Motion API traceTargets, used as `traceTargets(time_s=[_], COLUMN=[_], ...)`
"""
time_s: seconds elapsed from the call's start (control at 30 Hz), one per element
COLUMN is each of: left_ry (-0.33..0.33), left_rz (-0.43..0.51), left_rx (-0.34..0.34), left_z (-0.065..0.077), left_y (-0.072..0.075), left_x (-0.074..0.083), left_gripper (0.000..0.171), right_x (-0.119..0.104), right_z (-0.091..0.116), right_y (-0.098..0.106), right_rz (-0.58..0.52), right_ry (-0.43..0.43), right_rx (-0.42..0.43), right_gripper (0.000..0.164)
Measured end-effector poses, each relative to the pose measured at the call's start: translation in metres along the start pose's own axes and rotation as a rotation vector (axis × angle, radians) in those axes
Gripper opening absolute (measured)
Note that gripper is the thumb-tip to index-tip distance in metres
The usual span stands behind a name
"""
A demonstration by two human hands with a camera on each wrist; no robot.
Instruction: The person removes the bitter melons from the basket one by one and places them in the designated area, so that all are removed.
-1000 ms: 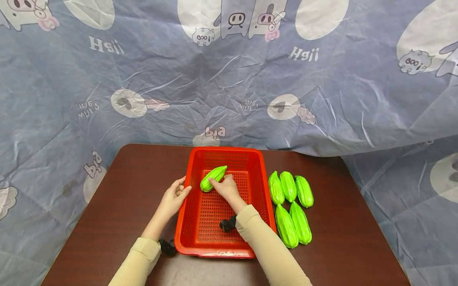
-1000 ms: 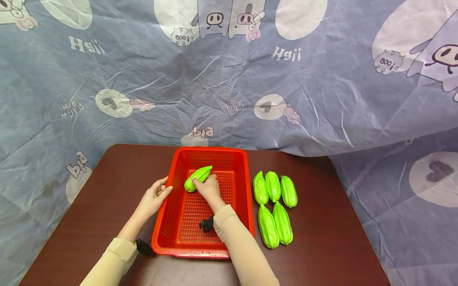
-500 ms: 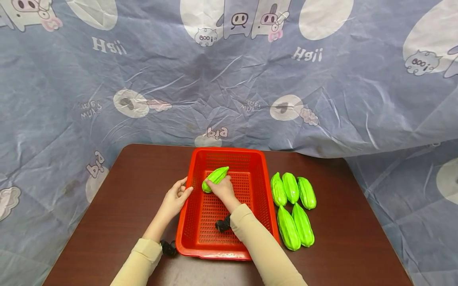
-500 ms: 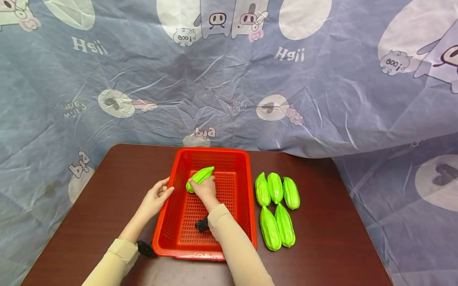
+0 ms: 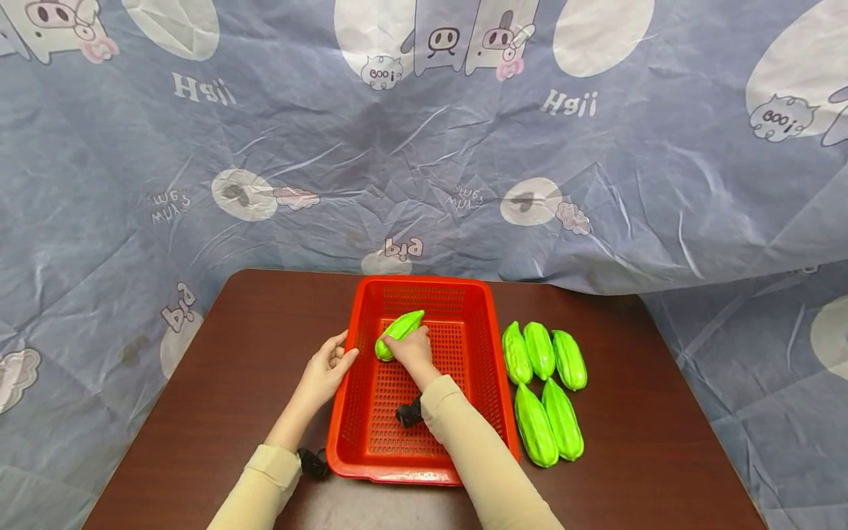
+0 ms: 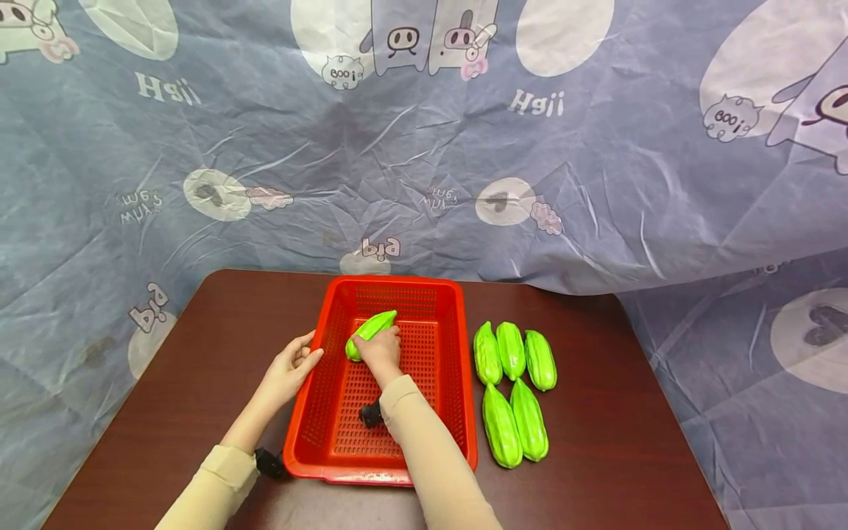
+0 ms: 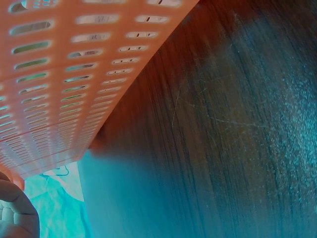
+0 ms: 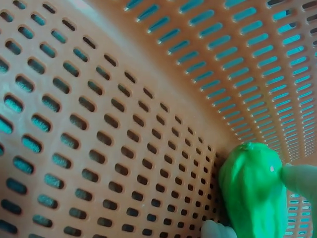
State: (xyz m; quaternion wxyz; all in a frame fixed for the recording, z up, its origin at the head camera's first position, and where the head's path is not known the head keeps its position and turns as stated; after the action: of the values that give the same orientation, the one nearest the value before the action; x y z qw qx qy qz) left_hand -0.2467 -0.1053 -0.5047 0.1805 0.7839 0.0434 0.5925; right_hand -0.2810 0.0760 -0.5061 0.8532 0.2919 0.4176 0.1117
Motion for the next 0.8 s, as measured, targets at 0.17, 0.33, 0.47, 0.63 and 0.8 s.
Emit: traceTargets(time_s=[0.17, 0.33, 0.47, 0.63, 0.8], left_ry=[0.001, 0.009, 0.018, 0.028, 0.035], left_rz=[0.002, 0.005, 0.006, -0.007, -0.013], left_rx=[-0.001, -0.005, -0.008, -0.012, -0.015], left_z=[0.0005, 0.0005, 0.001, 0.0014, 0.0009], left_y=[-0.0003, -0.0012, -0.0011, -0.0003, 0.0003], left_x=[0.0005, -0.0001, 0.0016, 0.0017, 0.0], left_gripper=[0.056, 0.056, 0.057, 0.057, 0.057], right_x=[-0.0001, 0.0002, 0.001, 0.0037, 0.0057], right_z=[-0.001, -0.0019, -0.0016, 0.0002, 0.001], right_y=[-0.0012, -0.0031, -0.0033, -0.0024, -0.0006], right_rz=[-0.021, -0.033, -0.054, -0.111, -0.148], right_ry=[-0.005, -0.021, -0.035, -0.064, -0.071], right_rx=[-0.017, -0.033, -0.046, -0.086, -0.113], right_gripper=[0.09, 0.089, 0.09, 0.083, 0.072])
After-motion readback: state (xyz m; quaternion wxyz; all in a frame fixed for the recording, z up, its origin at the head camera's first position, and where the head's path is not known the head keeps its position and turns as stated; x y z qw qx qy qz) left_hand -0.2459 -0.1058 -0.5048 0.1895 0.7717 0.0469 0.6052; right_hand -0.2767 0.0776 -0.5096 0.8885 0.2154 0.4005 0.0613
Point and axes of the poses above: each hand's wrist, its own z-axis away from the middle knuckle, its own y-axis out of the back of the hand, x = y × z, the point moved 3 cm from there along -z, towards the middle knuckle, and after that the axes turned 15 degrees about -y, right-handed, at the moved point
